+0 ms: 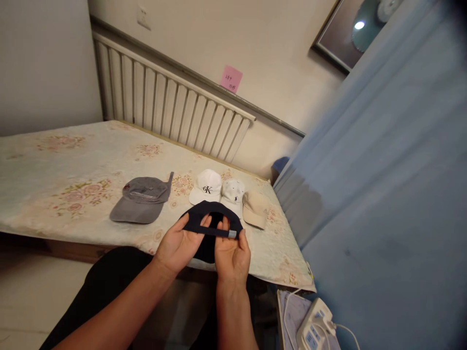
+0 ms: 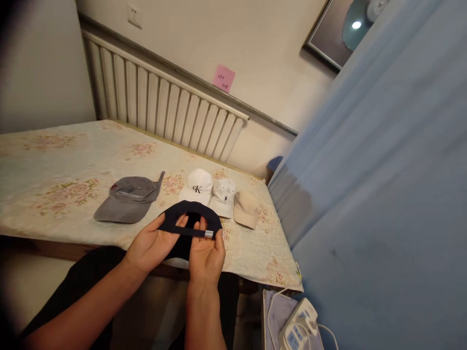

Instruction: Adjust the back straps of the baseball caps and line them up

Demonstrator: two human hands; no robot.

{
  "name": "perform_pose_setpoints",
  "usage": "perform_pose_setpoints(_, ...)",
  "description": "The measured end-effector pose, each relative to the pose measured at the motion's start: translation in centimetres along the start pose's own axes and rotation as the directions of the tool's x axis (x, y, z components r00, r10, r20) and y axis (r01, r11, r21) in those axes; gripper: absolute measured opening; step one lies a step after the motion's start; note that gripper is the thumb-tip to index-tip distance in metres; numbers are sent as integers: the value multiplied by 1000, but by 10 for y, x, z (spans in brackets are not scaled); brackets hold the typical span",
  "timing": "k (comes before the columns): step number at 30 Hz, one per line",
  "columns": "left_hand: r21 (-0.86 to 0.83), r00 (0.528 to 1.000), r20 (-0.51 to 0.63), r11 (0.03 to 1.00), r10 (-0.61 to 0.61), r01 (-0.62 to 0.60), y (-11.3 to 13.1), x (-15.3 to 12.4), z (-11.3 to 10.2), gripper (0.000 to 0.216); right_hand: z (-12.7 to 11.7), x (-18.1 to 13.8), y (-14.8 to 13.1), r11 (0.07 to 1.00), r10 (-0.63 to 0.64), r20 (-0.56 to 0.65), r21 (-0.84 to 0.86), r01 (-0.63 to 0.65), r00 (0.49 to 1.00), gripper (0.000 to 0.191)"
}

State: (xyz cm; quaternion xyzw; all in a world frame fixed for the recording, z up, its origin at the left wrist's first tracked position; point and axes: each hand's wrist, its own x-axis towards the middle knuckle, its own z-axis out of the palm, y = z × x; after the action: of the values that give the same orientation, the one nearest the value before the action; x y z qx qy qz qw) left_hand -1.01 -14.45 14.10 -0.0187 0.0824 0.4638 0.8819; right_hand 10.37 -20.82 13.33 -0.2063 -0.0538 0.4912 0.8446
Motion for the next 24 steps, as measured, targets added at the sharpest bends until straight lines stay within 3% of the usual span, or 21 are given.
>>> perform_pose_setpoints(7,-12,1000,12,1000,-7,7,7,-1,-1,43,-2,3,-1,996,-79,-21,-49,78,997,21)
perform_pose_setpoints(13,-81,998,63,996,31,-26,12,-4,3,43,3,-3,-3,998,-69,-36,-5,69,997,24)
perform_pose_setpoints(19,-66,992,121,997,-39,48,9,-2,0,44,5,-2,-7,994,-102,5,-44,102,995,29)
perform_pose_setpoints(24,-62,992,124,998,4,3,15,-1,-3,46,4,6,-14,991,-130,-3,-31,130,991,28)
